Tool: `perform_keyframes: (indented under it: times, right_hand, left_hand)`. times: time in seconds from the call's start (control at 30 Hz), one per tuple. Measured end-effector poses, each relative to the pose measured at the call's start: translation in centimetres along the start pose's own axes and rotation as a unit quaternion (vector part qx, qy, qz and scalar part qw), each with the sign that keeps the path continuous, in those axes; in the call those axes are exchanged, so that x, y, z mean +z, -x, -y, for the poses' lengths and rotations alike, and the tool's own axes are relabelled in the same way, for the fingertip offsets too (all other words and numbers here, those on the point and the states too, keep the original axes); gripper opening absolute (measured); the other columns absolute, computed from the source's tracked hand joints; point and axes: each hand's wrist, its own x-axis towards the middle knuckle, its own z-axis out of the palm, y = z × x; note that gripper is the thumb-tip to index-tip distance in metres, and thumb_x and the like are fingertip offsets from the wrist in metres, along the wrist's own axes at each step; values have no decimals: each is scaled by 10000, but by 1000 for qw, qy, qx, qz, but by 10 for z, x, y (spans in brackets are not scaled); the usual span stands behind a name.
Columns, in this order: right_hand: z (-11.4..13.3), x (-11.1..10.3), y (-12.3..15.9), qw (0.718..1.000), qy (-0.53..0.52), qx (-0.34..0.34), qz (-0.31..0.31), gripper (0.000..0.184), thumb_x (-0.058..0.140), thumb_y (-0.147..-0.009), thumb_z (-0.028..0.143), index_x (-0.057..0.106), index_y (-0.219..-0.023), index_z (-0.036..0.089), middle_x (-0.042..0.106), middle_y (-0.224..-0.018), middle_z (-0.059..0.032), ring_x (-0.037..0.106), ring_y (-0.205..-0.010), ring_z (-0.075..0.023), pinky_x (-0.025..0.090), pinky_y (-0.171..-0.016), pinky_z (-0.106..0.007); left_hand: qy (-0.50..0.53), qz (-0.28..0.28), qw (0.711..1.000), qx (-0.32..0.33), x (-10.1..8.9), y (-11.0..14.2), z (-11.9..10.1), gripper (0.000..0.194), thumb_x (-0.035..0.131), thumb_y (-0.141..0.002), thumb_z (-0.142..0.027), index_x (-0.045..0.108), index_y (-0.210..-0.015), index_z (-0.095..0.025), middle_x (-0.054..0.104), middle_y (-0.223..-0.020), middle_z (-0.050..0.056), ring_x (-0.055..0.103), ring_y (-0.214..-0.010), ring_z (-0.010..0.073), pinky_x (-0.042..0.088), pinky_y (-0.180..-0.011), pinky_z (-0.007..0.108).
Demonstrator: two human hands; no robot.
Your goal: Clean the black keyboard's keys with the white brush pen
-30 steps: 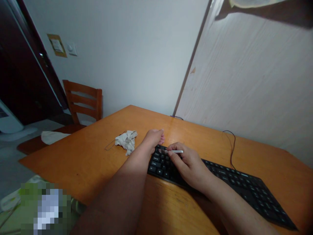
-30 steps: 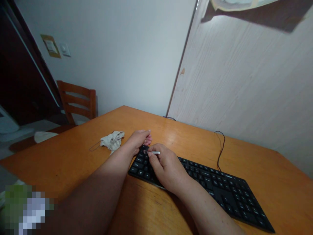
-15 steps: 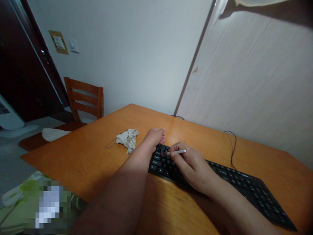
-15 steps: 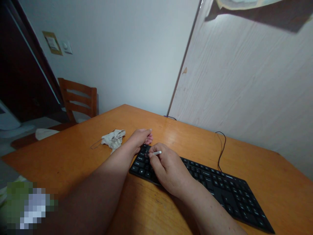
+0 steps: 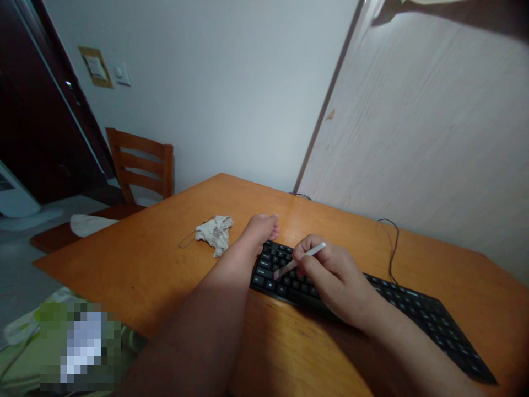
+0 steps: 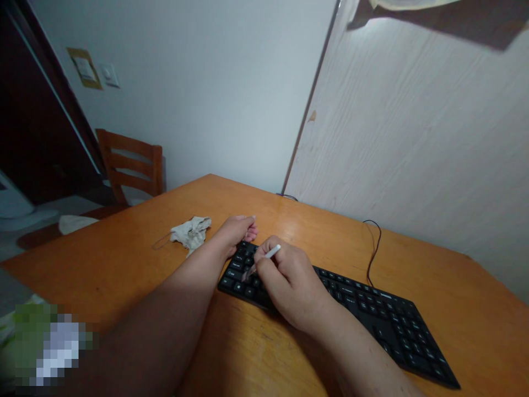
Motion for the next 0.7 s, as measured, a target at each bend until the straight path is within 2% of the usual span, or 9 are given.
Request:
perform_keyframes:
  times: [0.1, 0.2, 0.3, 0.4, 0.5, 0.7]
  right_hand:
    - [0, 3, 1, 999, 37, -13, -14, 214, 483, -1023, 288, 592, -852, 218, 643, -765, -16, 586, -694, -170, 425, -650, -297]
    - [4, 7, 4, 998, 57, -13, 14, 166, 500, -1013, 266, 587, -878, 225, 653, -773, -17, 584, -695, -176, 414, -646, -304]
    - [7, 8, 6, 999, 23, -9, 44, 177, 483, -1017, 240, 582, -871, 223, 651, -788, -14, 585, -716, -172, 421, -665, -302]
    - [8, 8, 5, 999, -14, -4, 30, 191, 468, -1024, 229, 571, -864, 221, 627, -771, -2, 573, -711, -160, 427, -665, -289]
    - [7, 10, 6, 1000, -5, -11, 20, 166, 480, -1019, 220, 573, -881, 218, 628, -788, -1, 568, -719, -157, 426, -677, -291]
    - [8, 15, 9, 997, -19, -14, 71, 167, 472, -1017, 205, 592, -902, 219, 658, -824, -7, 585, -746, -162, 433, -705, -297]
  left_hand:
    - [0, 0, 1000, -1, 0, 0, 0, 313, 664, -924, -327, 589, -670, -159, 608, -615, 22, 538, -495, 86, 429, -505, 196]
    - [-2, -3, 1000, -2, 0, 0, -1, 314, 644, -935, -319, 587, -671, -160, 611, -619, 25, 536, -496, 87, 430, -506, 199]
    - [-2, -2, 1000, -2, 0, 0, 0, 314, 628, -944, -311, 588, -673, -158, 611, -623, 26, 534, -493, 85, 430, -506, 200]
    - [1, 1, 1000, -2, 0, -1, 0, 307, 618, -950, -310, 591, -686, -156, 614, -635, 27, 544, -501, 86, 431, -505, 198]
    - [3, 2, 1000, -1, 0, -1, 1, 312, 648, -935, -336, 588, -685, -159, 621, -641, 31, 555, -513, 90, 436, -510, 198]
    - [4, 3, 1000, -3, 0, 0, 1, 303, 633, -941, -332, 589, -698, -158, 620, -639, 32, 553, -515, 90, 434, -514, 197]
